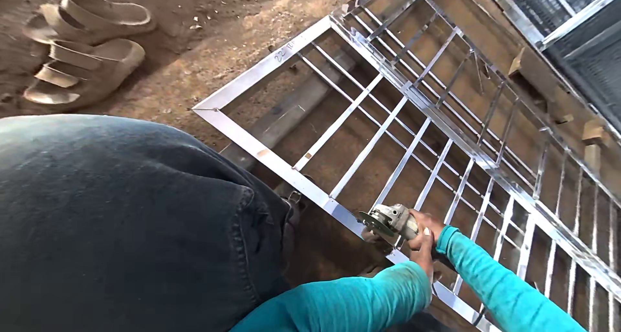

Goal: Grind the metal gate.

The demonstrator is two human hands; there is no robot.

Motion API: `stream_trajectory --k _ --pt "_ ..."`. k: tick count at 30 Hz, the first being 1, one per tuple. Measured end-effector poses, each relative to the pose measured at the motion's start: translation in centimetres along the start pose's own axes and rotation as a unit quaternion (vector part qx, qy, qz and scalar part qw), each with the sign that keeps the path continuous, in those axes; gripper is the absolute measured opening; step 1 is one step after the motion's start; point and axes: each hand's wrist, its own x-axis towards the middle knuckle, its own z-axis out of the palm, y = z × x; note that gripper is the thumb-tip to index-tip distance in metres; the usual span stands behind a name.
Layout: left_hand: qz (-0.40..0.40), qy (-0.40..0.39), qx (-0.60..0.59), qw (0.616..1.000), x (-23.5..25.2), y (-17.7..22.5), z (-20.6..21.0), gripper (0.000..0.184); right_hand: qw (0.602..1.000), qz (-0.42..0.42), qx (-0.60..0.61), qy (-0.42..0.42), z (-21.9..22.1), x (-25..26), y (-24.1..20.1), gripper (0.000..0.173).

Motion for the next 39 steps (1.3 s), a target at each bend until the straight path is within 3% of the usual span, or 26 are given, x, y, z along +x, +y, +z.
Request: stream_trajectory --k 39 --pt "-0.003 0.002 0.021 1.0 -0.1 0.0 -0.3 0.068 1.0 0.002 -0.018 -0.012 0.6 0.5 0.2 0.087"
